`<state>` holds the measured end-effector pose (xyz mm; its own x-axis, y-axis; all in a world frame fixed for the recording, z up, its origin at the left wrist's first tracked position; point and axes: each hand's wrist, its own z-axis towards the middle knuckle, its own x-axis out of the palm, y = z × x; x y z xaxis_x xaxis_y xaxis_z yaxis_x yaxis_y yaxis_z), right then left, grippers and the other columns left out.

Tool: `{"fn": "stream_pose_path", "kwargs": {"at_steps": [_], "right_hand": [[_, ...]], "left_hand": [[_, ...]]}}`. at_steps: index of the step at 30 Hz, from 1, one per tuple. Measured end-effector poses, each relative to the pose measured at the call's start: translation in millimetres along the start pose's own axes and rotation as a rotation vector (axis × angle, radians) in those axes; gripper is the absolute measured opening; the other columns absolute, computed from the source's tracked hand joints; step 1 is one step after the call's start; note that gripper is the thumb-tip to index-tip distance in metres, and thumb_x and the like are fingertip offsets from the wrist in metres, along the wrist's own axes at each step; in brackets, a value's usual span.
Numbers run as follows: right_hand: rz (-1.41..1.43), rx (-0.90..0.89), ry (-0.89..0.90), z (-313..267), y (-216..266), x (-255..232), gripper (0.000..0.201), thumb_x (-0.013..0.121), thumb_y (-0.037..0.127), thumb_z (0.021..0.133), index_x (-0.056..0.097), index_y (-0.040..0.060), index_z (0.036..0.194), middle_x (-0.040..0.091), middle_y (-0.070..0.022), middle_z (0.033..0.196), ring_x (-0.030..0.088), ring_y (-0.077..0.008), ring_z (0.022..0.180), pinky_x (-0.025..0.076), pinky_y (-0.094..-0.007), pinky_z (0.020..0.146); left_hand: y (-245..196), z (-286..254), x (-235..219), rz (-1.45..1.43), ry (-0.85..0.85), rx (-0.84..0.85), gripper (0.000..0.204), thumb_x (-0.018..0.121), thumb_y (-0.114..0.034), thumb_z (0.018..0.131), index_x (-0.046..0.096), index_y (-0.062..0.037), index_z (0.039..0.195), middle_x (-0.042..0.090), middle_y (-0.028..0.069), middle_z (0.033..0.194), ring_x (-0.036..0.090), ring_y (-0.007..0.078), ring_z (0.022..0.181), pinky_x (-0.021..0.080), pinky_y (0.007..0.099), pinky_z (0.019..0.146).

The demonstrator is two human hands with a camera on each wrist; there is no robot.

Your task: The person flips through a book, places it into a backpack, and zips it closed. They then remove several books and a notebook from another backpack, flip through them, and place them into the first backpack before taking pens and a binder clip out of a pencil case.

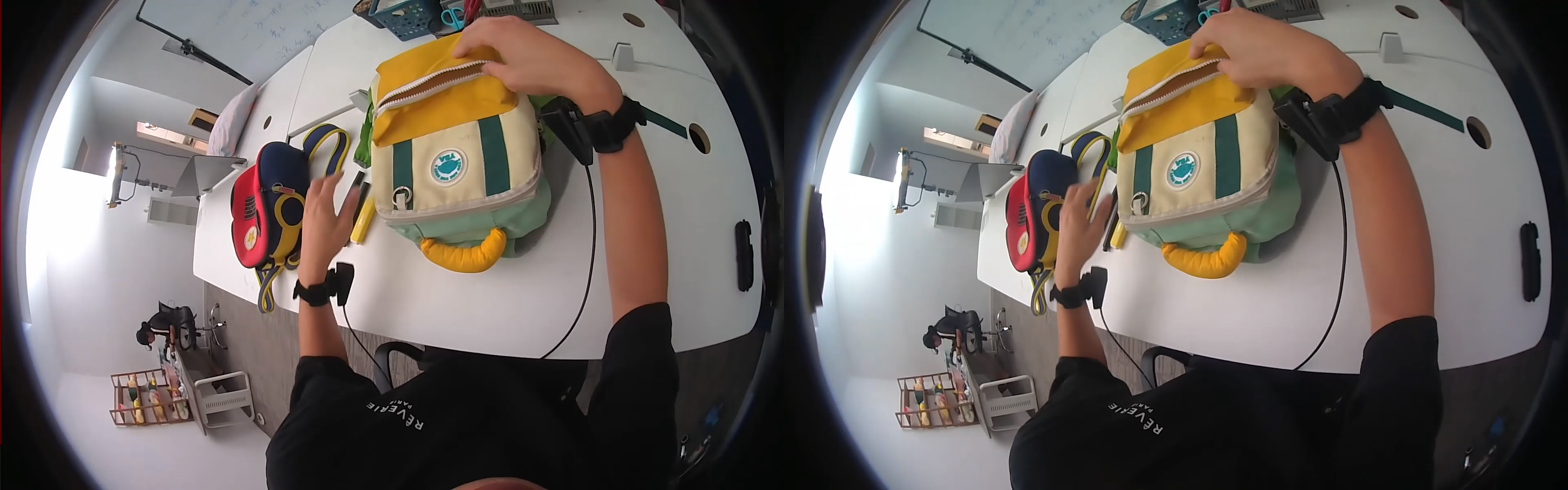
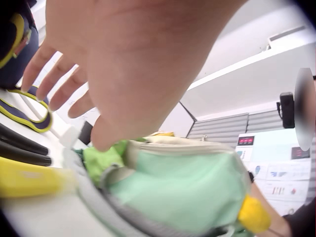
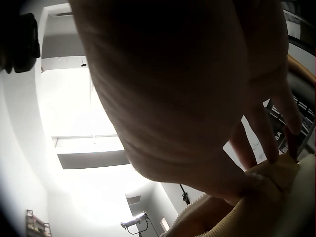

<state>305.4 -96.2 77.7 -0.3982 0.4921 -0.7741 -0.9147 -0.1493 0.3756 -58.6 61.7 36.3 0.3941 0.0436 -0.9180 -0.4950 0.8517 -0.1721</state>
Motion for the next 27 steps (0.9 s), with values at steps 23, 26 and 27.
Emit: {"fn": "stream_pose_path", "kwargs": {"at_steps": [23,26,27], "right_hand": [[0.084,0.132,-0.031,-12.0,-6.2,-48.2,0.025,0.064,0.013,0.074,0.073,-0.0063,0.087,0.071,-0.0261,0.086,0.07,-0.0357,0.077,0.055,-0.0414,0.068],[-0.013,0.226,0.003,-23.7,-5.5,-66.0,0.027,0.066,0.014,0.071,0.073,-0.007,0.088,0.07,-0.0278,0.084,0.07,-0.0363,0.078,0.055,-0.0415,0.069],[-0.021,0.199,-0.024,-25.7,-12.7,-64.8,0.028,0.066,0.013,0.07,0.072,-0.0077,0.087,0.069,-0.029,0.082,0.07,-0.0371,0.076,0.054,-0.0422,0.068]], "left_hand": [[-75.3,21.2,-12.6,-0.347,-0.126,0.123,0.035,0.067,-0.007,0.09,0.064,-0.0035,0.125,0.065,0.0133,0.124,0.063,0.0239,0.111,0.052,0.0338,0.089],[-42.5,13.7,4.3,-0.408,-0.063,0.01,0.035,0.066,-0.005,0.091,0.063,-0.0013,0.126,0.07,0.0121,0.114,0.067,0.0189,0.101,0.053,0.0298,0.084],[-37.3,12.6,8.8,-0.457,0.006,-0.076,0.036,0.066,-0.005,0.091,0.062,0.0002,0.126,0.072,0.0115,0.109,0.068,0.0164,0.096,0.053,0.028,0.083]]}}
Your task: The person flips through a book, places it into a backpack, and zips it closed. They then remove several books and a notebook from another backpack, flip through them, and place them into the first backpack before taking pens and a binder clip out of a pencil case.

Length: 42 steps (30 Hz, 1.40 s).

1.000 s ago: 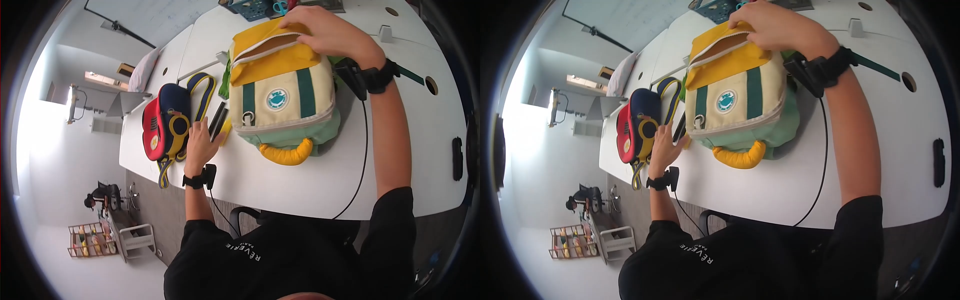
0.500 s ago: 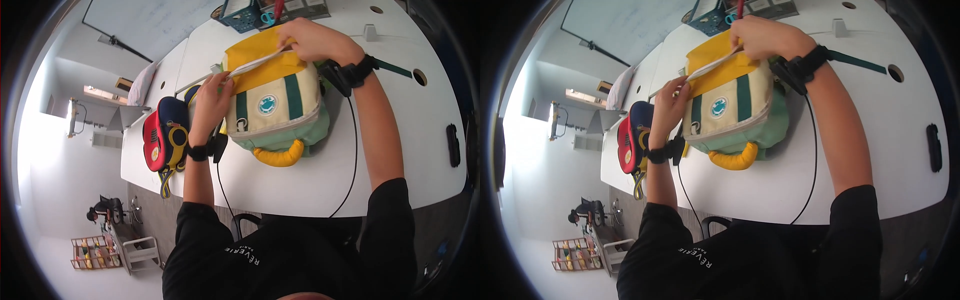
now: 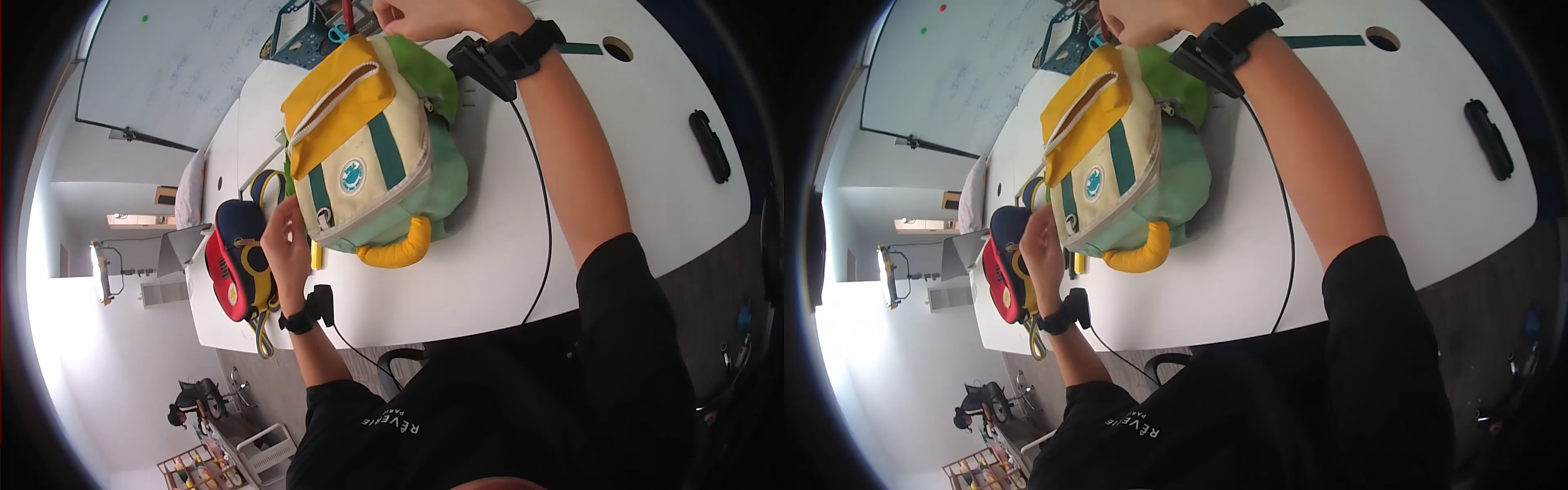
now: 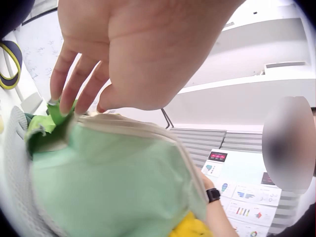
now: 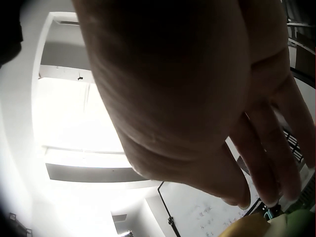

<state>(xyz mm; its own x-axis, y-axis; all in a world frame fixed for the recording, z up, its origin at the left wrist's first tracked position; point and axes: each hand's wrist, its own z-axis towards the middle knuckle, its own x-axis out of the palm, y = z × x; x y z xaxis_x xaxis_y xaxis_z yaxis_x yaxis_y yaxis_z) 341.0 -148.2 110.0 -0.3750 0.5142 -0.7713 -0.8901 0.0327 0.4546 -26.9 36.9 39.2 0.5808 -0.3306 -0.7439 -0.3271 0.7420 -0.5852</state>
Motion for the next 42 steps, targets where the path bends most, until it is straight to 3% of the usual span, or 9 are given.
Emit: {"fn": "stream_pose_path", "kwargs": {"at_steps": [5,8,14,19,22,27,33,37,42], "right_hand": [[-0.03,0.115,0.134,-18.3,28.0,-32.7,0.026,0.066,0.013,0.071,0.071,-0.0078,0.086,0.068,-0.0279,0.078,0.069,-0.036,0.071,0.053,-0.0413,0.064],[-0.061,-0.034,0.136,-22.8,37.6,-16.8,0.026,0.067,0.013,0.071,0.072,-0.0075,0.085,0.068,-0.025,0.074,0.068,-0.0351,0.067,0.052,-0.0404,0.062],[-0.126,0.144,0.419,-60.0,29.2,31.3,0.017,0.066,0.009,0.078,0.071,-0.006,0.086,0.068,-0.0186,0.073,0.067,-0.0297,0.065,0.053,-0.038,0.06],[-0.299,0.085,0.165,-68.8,18.2,54.6,0.024,0.065,0.01,0.082,0.068,-0.0063,0.099,0.069,-0.0188,0.079,0.068,-0.0286,0.067,0.055,-0.0375,0.062],[0.162,0.14,0.192,-61.0,19.8,60.5,0.02,0.061,0.003,0.081,0.067,-0.0076,0.096,0.071,-0.0151,0.08,0.068,-0.023,0.068,0.055,-0.0338,0.061],[0.083,0.168,0.419,-41.1,13.1,42.5,0.018,0.062,0.008,0.084,0.069,-0.0076,0.089,0.07,-0.0115,0.074,0.067,-0.017,0.061,0.054,-0.0297,0.058],[0.182,0.349,0.567,-29.0,24.7,34.0,0.023,0.058,0.011,0.089,0.07,-0.0061,0.079,0.069,-0.0107,0.067,0.07,-0.0162,0.06,0.057,-0.0283,0.056],[0.362,0.374,0.456,-35.0,24.5,37.4,0.027,0.056,0.008,0.094,0.067,-0.0063,0.115,0.074,-0.0108,0.087,0.072,-0.0171,0.073,0.059,-0.0302,0.069],[0.48,0.208,0.358,-39.0,0.8,51.4,0.03,0.058,0.009,0.093,0.064,-0.0056,0.119,0.074,-0.0117,0.095,0.071,-0.0169,0.077,0.058,-0.0292,0.073]], "left_hand": [[-7.6,-11.8,18.4,-0.097,0.045,0.001,0.043,0.065,-0.005,0.091,0.056,0.0051,0.131,0.071,0.0144,0.113,0.068,0.0169,0.101,0.052,0.0289,0.088],[-12.9,-16.7,28.9,-0.152,0.074,0.088,0.049,0.063,-0.003,0.091,0.049,0.0054,0.137,0.062,0.0177,0.129,0.061,0.0215,0.117,0.047,0.0339,0.099],[3.3,-1.4,22.7,-0.281,0.142,0.091,0.046,0.066,-0.001,0.09,0.046,0.0012,0.132,0.066,0.0155,0.12,0.064,0.0201,0.111,0.049,0.0317,0.094],[13.2,21.1,28.7,-0.279,0.122,0.051,0.045,0.073,-0.005,0.085,0.049,0.0002,0.123,0.068,0.0151,0.112,0.065,0.0176,0.103,0.051,0.0301,0.088],[12.4,17.8,42.6,-0.385,0.021,0.048,0.049,0.077,-0.007,0.082,0.048,0.0001,0.12,0.069,0.0152,0.108,0.064,0.0155,0.098,0.051,0.0291,0.085],[6.9,3.6,49.3,-0.406,0.002,0.115,0.054,0.074,-0.007,0.082,0.043,0.0002,0.126,0.068,0.021,0.116,0.068,0.0284,0.106,0.053,0.036,0.09],[4.6,-1.3,63.6,-0.455,-0.077,0.142,0.046,0.064,-0.001,0.083,0.043,0.0013,0.124,0.069,0.0217,0.106,0.069,0.0305,0.095,0.054,0.0362,0.083],[3.0,-1.9,66.0,-0.457,-0.113,0.109,0.046,0.067,-0.003,0.084,0.043,0.002,0.123,0.069,0.0212,0.107,0.069,0.0289,0.095,0.054,0.0355,0.083],[1.8,-2.7,64.7,-0.385,-0.101,0.146,0.052,0.07,-0.004,0.084,0.043,0.0015,0.128,0.068,0.0209,0.113,0.069,0.0305,0.104,0.054,0.0351,0.089]]}}
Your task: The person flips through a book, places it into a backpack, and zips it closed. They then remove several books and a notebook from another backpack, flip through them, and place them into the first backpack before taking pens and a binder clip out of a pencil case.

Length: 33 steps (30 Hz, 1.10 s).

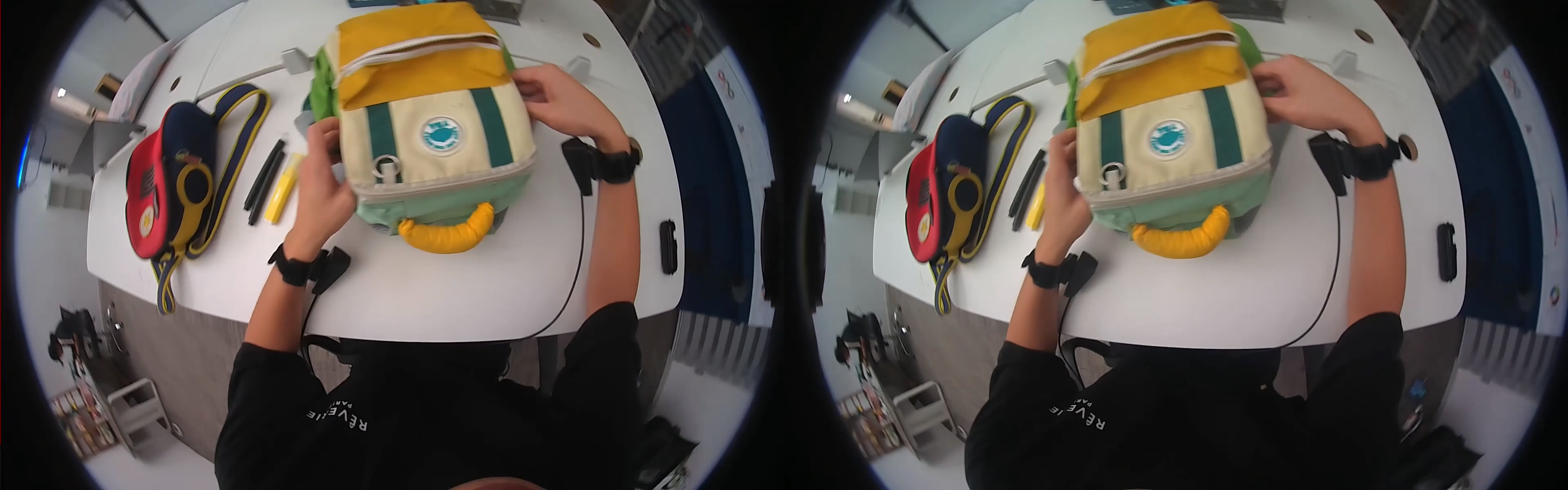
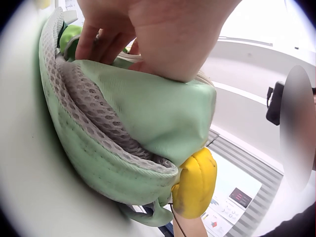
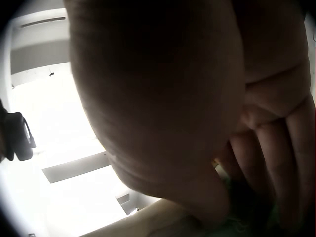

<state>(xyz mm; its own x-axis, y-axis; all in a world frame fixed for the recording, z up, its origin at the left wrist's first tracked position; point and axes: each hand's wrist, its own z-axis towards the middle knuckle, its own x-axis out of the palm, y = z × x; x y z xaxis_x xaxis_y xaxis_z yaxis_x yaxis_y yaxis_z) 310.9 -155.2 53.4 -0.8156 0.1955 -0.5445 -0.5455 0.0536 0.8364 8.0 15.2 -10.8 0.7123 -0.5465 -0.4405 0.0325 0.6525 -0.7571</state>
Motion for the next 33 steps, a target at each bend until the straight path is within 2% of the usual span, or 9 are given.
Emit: {"fn": "stream_pose_path", "kwargs": {"at_steps": [7,8,11,18,25,28,30,31,33], "right_hand": [[-0.132,0.05,0.165,10.2,-18.7,-2.3,0.023,0.06,0.007,0.088,0.065,-0.0069,0.106,0.071,-0.0104,0.087,0.067,-0.0171,0.071,0.056,-0.0282,0.066],[-0.077,-0.045,0.076,8.8,-22.2,5.7,0.021,0.06,0.005,0.084,0.067,-0.0064,0.101,0.069,-0.0104,0.078,0.065,-0.0182,0.064,0.055,-0.0293,0.062],[-0.233,-0.033,0.126,10.0,-20.8,-1.5,0.022,0.061,0.004,0.082,0.067,-0.0056,0.101,0.068,-0.0115,0.077,0.066,-0.0188,0.067,0.053,-0.0305,0.061],[-0.236,-0.068,-0.005,-0.8,10.7,-5.7,0.018,0.064,0.007,0.08,0.07,-0.006,0.091,0.072,-0.0158,0.083,0.066,-0.0228,0.068,0.052,-0.0329,0.068],[-0.409,-0.108,-0.048,2.8,-2.2,-6.6,0.019,0.065,0.012,0.08,0.068,-0.0048,0.087,0.067,-0.0166,0.074,0.063,-0.0242,0.065,0.05,-0.0321,0.064],[-0.53,-0.044,-0.067,-1.7,2.3,-17.4,0.02,0.066,0.015,0.08,0.068,-0.0036,0.085,0.065,-0.0144,0.07,0.062,-0.0221,0.062,0.049,-0.0318,0.062],[-0.543,0.04,-0.084,-9.4,8.2,-26.4,0.01,0.062,0.009,0.082,0.056,0.0007,0.082,0.057,-0.0024,0.068,0.056,-0.0107,0.063,0.046,-0.025,0.061],[-0.542,0.047,-0.079,-12.9,8.9,-27.5,0.01,0.062,0.009,0.082,0.056,0.0007,0.082,0.057,-0.0024,0.068,0.056,-0.0107,0.063,0.046,-0.025,0.061],[-0.473,0.004,-0.226,-16.7,13.0,-33.1,0.009,0.063,0.009,0.083,0.057,0.0029,0.083,0.056,-0.001,0.067,0.055,-0.0082,0.061,0.045,-0.0238,0.058]], "left_hand": [[-7.8,-0.9,-1.9,0.032,0.05,-0.078,0.066,0.078,-0.011,0.082,0.037,0.0025,0.133,0.067,0.0218,0.119,0.067,0.0264,0.108,0.049,0.0346,0.095],[-8.8,-1.1,-2.6,0.053,0.062,-0.107,0.067,0.076,-0.012,0.083,0.036,0.0013,0.134,0.065,0.0227,0.12,0.065,0.0258,0.11,0.048,0.0348,0.096],[-8.9,-1.5,-1.7,0.074,0.067,-0.128,0.069,0.075,-0.015,0.083,0.034,0.0,0.137,0.064,0.024,0.121,0.064,0.0269,0.112,0.047,0.0356,0.098],[-8.9,-2.7,-4.5,0.176,0.09,-0.088,0.073,0.075,-0.014,0.081,0.033,0.002,0.138,0.067,0.0234,0.114,0.067,0.0337,0.108,0.05,0.0372,0.092],[-5.5,-6.5,-3.1,0.139,0.072,-0.117,0.073,0.075,-0.011,0.082,0.034,-0.0019,0.141,0.067,0.0221,0.116,0.067,0.03,0.105,0.051,0.036,0.09],[-3.6,-6.7,-4.8,0.202,0.082,-0.053,0.071,0.074,-0.011,0.083,0.034,-0.0023,0.142,0.067,0.0224,0.115,0.068,0.0307,0.104,0.051,0.0363,0.09],[-3.9,-6.6,-4.6,0.18,0.087,-0.076,0.071,0.074,-0.012,0.084,0.034,-0.0024,0.142,0.067,0.0225,0.115,0.068,0.0311,0.105,0.051,0.0367,0.09],[-5.7,-6.3,-4.3,0.156,0.086,-0.095,0.07,0.073,-0.012,0.084,0.034,-0.0026,0.142,0.067,0.0226,0.114,0.068,0.0316,0.106,0.051,0.0371,0.091],[-8.9,-5.4,-3.4,0.156,0.088,-0.1,0.07,0.073,-0.013,0.085,0.034,-0.0027,0.142,0.067,0.0228,0.114,0.068,0.0323,0.106,0.05,0.0372,0.091]]}}
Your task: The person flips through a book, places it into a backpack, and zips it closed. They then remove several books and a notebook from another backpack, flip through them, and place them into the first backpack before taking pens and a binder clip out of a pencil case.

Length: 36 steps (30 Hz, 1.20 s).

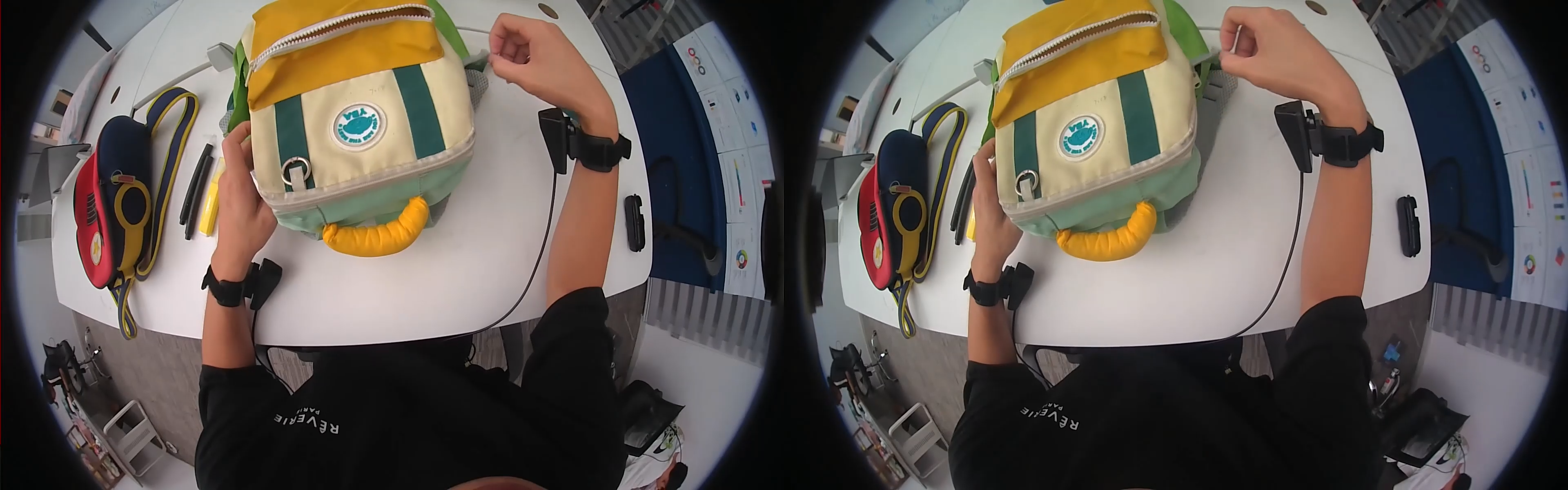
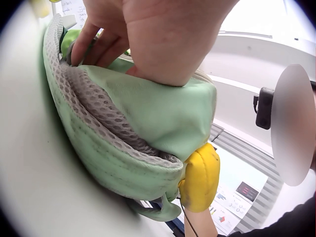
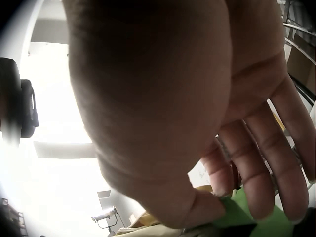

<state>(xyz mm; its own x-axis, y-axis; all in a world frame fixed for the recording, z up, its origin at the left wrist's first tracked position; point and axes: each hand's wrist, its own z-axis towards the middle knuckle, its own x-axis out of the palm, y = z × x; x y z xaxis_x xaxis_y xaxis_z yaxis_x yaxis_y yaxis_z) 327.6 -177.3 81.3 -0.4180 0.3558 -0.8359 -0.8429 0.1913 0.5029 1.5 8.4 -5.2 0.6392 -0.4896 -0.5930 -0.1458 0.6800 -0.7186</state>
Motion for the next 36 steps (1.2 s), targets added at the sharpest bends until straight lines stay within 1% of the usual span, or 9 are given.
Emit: {"fn": "stream_pose_path", "kwargs": {"at_steps": [8,10,11,16,17,20,24,26,36], "right_hand": [[0.192,0.061,0.252,-9.7,5.0,-15.3,0.017,0.069,0.014,0.09,0.07,-0.0021,0.093,0.069,-0.0056,0.077,0.066,-0.0107,0.069,0.052,-0.0223,0.064],[0.192,-0.05,0.311,-10.5,11.8,-9.0,0.02,0.069,0.014,0.088,0.074,-0.0042,0.093,0.072,-0.0087,0.078,0.066,-0.016,0.067,0.055,-0.0302,0.068],[0.131,-0.028,0.385,-7.6,16.3,-9.0,0.022,0.068,0.011,0.092,0.074,-0.0024,0.108,0.073,-0.0106,0.087,0.07,-0.0158,0.078,0.057,-0.0278,0.077],[0.06,-0.004,0.397,-0.1,12.3,8.8,0.027,0.066,0.007,0.092,0.069,-0.0031,0.118,0.073,-0.0122,0.1,0.07,-0.0189,0.09,0.057,-0.0312,0.087],[0.131,-0.043,0.382,-0.3,6.5,11.9,0.031,0.065,0.006,0.093,0.066,-0.0032,0.123,0.072,-0.013,0.107,0.07,-0.0202,0.094,0.057,-0.0321,0.09],[0.176,-0.094,0.361,1.8,0.8,13.5,0.039,0.065,0.006,0.093,0.059,-0.0029,0.131,0.069,-0.0135,0.115,0.069,-0.0215,0.1,0.055,-0.0339,0.094],[0.251,-0.139,0.356,7.1,-4.7,21.1,0.04,0.065,0.007,0.093,0.057,-0.0027,0.131,0.068,-0.013,0.117,0.068,-0.0207,0.1,0.055,-0.0327,0.095],[0.255,-0.123,0.293,8.3,-4.2,26.8,0.025,0.061,0.009,0.087,0.066,-0.0037,0.107,0.073,-0.0119,0.092,0.068,-0.019,0.082,0.053,-0.0307,0.076],[0.197,-0.106,0.218,11.9,-7.6,42.0,0.02,0.06,0.006,0.083,0.068,-0.0066,0.097,0.072,-0.0114,0.082,0.068,-0.0178,0.074,0.053,-0.0311,0.072]], "left_hand": [[4.8,0.0,-0.7,-0.006,0.007,0.018,0.07,0.074,-0.012,0.084,0.034,-0.0022,0.141,0.068,0.021,0.115,0.068,0.0284,0.105,0.051,0.0356,0.091],[4.8,0.1,-1.6,-0.004,0.006,0.021,0.071,0.074,-0.012,0.084,0.034,-0.0019,0.141,0.068,0.0204,0.116,0.068,0.0269,0.105,0.051,0.0349,0.091],[4.0,-0.2,-1.7,-0.009,0.015,-0.01,0.071,0.075,-0.013,0.084,0.033,-0.0002,0.14,0.067,0.0222,0.118,0.067,0.031,0.109,0.05,0.0359,0.093],[2.0,-0.3,-1.7,0.0,0.025,-0.039,0.071,0.074,-0.013,0.085,0.032,0.0012,0.139,0.065,0.0246,0.123,0.065,0.0358,0.113,0.049,0.0373,0.096],[4.3,-0.2,-0.7,0.022,-0.005,-0.005,0.07,0.075,-0.011,0.083,0.034,-0.0018,0.14,0.068,0.0204,0.113,0.068,0.0276,0.104,0.051,0.0348,0.09],[2.6,0.5,-0.7,0.01,-0.001,-0.002,0.071,0.075,-0.011,0.083,0.034,-0.0017,0.141,0.068,0.021,0.113,0.068,0.0279,0.103,0.051,0.0348,0.089],[3.0,-1.0,-3.6,0.041,0.036,-0.009,0.071,0.074,-0.013,0.084,0.032,0.0013,0.139,0.064,0.0255,0.125,0.064,0.036,0.117,0.049,0.038,0.096],[-0.3,-0.3,-3.5,0.006,0.061,-0.061,0.071,0.074,-0.013,0.084,0.031,0.0008,0.14,0.063,0.026,0.125,0.063,0.0368,0.117,0.049,0.0383,0.097],[0.7,-0.5,-2.4,0.016,0.066,-0.017,0.07,0.072,-0.013,0.085,0.03,0.0012,0.138,0.064,0.0266,0.125,0.062,0.0393,0.119,0.047,0.0393,0.1]]}}
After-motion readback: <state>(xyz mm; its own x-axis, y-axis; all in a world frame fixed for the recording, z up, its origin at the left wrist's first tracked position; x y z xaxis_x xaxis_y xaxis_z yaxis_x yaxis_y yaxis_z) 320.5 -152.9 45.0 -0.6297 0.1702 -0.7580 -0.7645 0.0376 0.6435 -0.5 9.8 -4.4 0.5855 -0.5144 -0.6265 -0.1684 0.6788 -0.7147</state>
